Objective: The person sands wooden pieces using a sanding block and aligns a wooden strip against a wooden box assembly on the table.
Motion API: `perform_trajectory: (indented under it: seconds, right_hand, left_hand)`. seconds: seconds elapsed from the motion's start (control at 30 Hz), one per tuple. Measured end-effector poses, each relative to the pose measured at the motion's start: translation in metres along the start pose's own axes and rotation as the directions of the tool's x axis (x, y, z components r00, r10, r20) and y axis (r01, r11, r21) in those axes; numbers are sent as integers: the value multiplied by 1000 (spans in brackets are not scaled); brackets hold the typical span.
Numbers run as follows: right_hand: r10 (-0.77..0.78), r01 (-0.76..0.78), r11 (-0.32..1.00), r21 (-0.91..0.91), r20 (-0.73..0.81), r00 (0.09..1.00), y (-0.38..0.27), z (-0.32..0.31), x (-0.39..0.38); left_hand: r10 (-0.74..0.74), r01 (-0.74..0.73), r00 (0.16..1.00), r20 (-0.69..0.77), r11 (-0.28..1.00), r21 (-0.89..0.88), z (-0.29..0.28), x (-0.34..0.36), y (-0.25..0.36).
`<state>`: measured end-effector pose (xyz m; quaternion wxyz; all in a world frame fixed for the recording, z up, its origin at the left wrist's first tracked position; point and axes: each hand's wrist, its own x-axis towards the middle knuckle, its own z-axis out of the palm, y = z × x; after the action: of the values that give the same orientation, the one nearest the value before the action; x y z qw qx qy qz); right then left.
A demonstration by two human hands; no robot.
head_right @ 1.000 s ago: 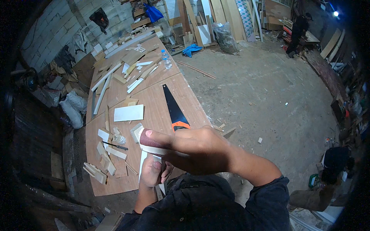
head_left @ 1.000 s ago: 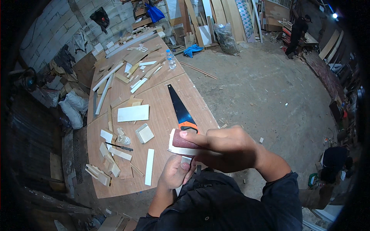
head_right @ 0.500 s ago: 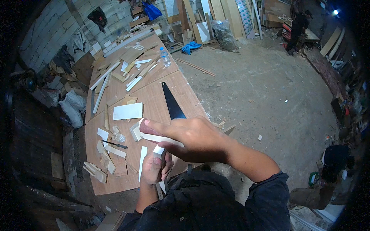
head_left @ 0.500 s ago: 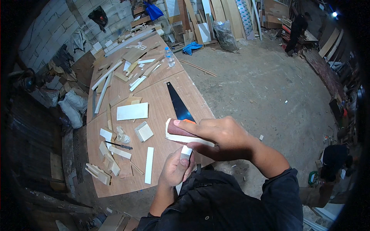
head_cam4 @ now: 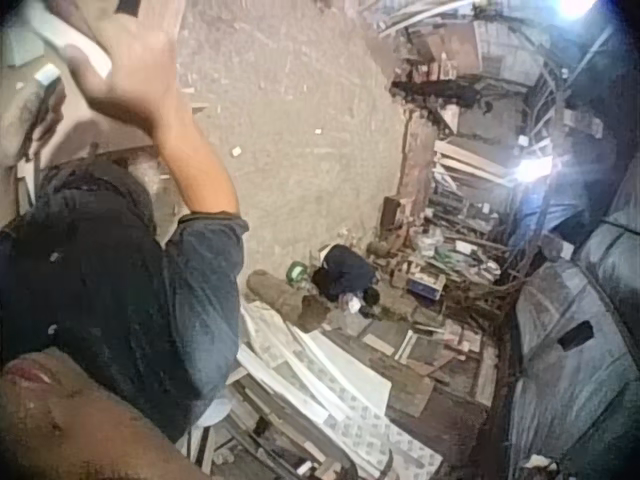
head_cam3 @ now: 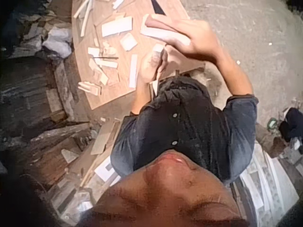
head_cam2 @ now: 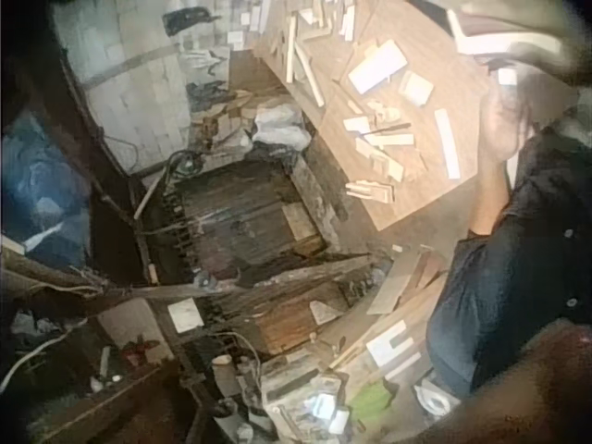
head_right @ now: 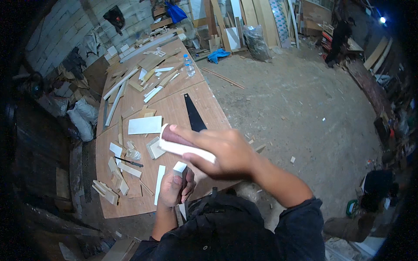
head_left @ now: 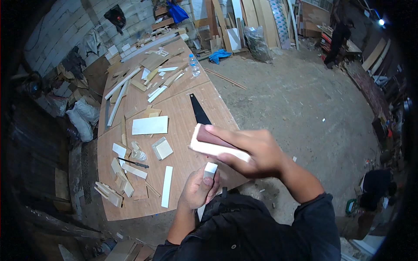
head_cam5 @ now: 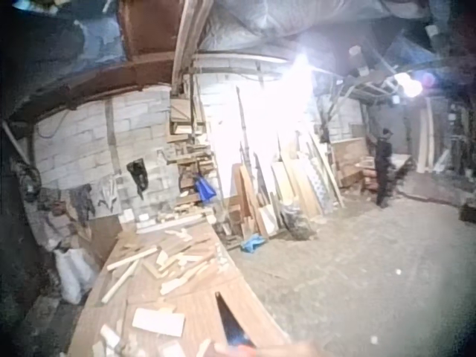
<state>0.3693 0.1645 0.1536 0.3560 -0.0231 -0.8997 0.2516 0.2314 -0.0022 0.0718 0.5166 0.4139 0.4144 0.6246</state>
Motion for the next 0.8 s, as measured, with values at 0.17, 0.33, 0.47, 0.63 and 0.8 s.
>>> perform_trajectory:
  seconds: [0.17, 0.33, 0.47, 0.63, 0.8]
  right_hand:
    - [-93, 81, 987, 139, 81, 992, -14, 0, 1]
    - [-68, 54, 986, 157, 85, 994, 3, 15, -7]
    - [190, -156, 981, -112, 435, 880, 43, 29, -14]
    - [247, -236, 958, 163, -49, 968, 45, -6, -15]
    - [-69, 68, 996, 51, 14, 998, -3, -30, -2]
  left_hand:
    - [44, -43, 998, -36, 998, 34, 7, -1, -4]
    - [43, -43, 999, -25, 998, 36, -6, 5, -19]
    - [55, -54, 997, 53, 998, -33, 12, -5, 3]
    - [-6, 9, 999, 42, 997, -75, 4, 5, -4]
    - [28, -26, 999, 42, 999, -46, 10, 13, 0]
